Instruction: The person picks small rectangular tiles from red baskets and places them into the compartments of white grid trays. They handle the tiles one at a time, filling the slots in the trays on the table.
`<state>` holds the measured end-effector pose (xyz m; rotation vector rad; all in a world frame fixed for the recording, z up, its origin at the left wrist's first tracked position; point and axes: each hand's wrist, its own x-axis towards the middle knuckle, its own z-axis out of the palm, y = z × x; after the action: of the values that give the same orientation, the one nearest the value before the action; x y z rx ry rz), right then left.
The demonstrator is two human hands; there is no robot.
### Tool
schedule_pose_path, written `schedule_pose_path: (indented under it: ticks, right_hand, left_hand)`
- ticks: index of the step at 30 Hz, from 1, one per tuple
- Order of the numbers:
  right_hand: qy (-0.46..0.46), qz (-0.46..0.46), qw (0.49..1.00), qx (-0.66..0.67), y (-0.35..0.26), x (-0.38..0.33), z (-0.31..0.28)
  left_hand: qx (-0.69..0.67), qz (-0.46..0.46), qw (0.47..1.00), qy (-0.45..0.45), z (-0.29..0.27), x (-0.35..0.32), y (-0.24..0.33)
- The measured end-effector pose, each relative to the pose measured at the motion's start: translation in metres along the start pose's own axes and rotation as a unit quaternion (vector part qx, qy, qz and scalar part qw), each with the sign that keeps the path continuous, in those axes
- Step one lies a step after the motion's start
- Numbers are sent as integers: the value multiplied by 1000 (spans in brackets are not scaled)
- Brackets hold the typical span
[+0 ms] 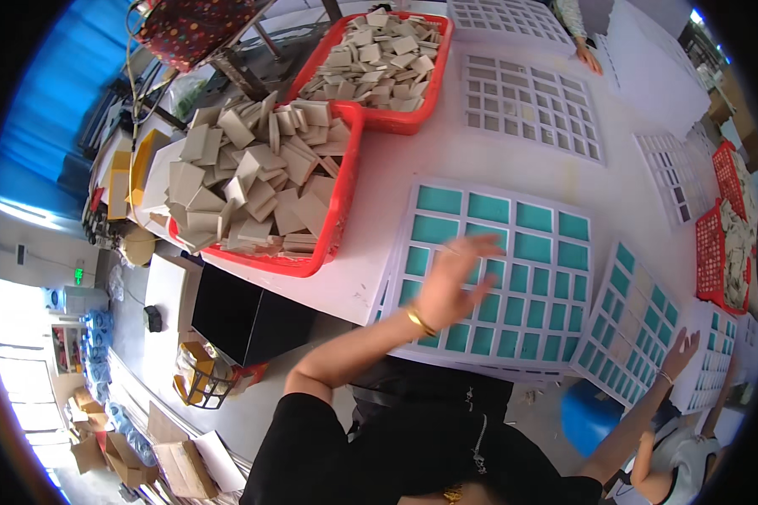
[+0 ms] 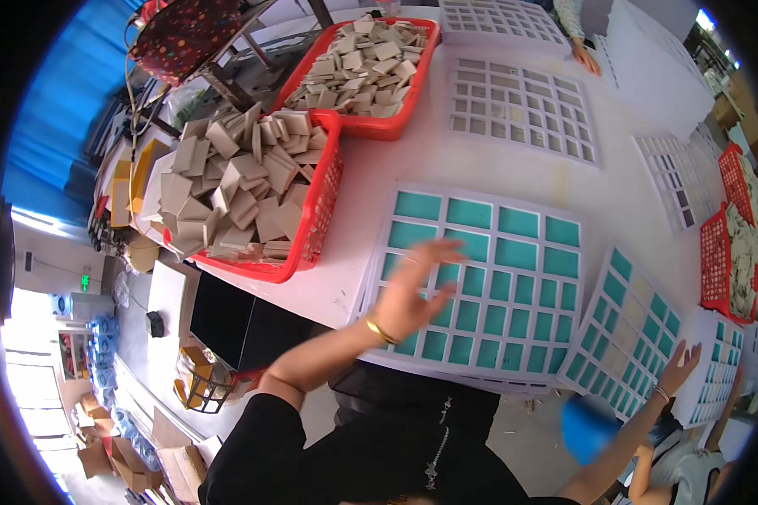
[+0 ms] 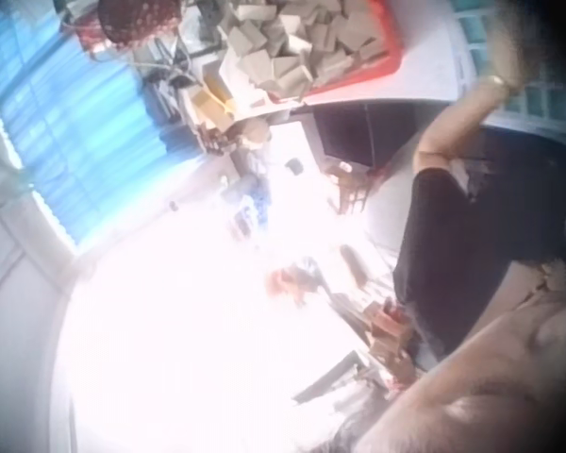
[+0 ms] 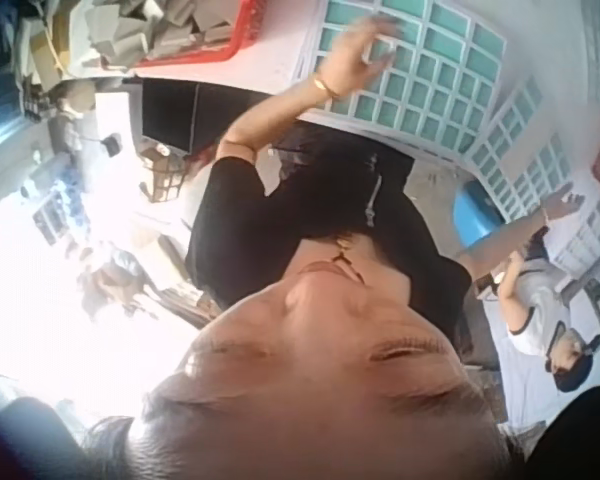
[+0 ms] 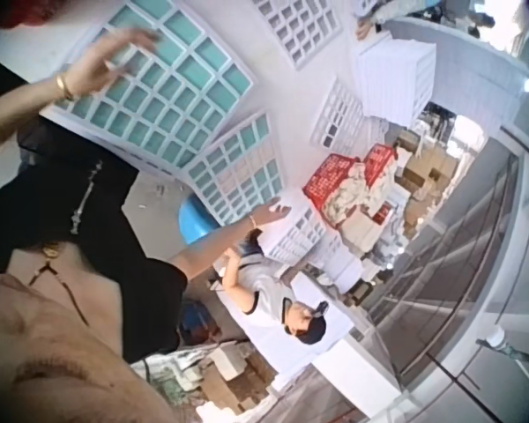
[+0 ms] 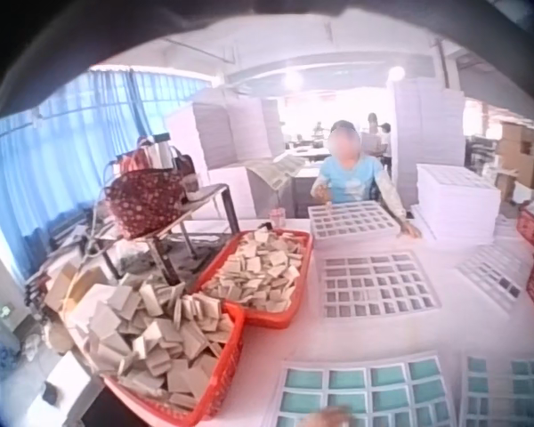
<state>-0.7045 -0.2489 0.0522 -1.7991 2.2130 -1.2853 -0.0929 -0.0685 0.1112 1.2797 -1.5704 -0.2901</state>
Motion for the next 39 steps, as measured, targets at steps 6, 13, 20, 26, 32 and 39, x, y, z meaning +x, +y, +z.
schedule_pose_path:
  ticks: [6, 13, 20, 26, 32, 39]
  right_hand:
    - [-135, -101, 979, 117, -124, -29, 69]
    - [-259, -172, 916, 253, -292, -96, 114]
    - [-337, -253, 866, 270, -352, -138, 114]
    - [-353, -221, 864, 282, -349, -144, 119]
    - [-396, -229, 845, 276, -360, -159, 136]
    - [-453, -229, 768, 391, -425, -205, 156]
  left_hand:
    - [360, -85, 913, 171, -199, 32, -85]
    - [533, -426, 730, -36, -313, 59, -171]
    - [618, -432, 643, -133, -290, 69, -177]
    - [477, -348, 806, -43, -323, 47, -198]
    - [358, -147, 884, 262, -267, 64, -147]
    - [114, -1, 936, 333, -153, 68, -74]
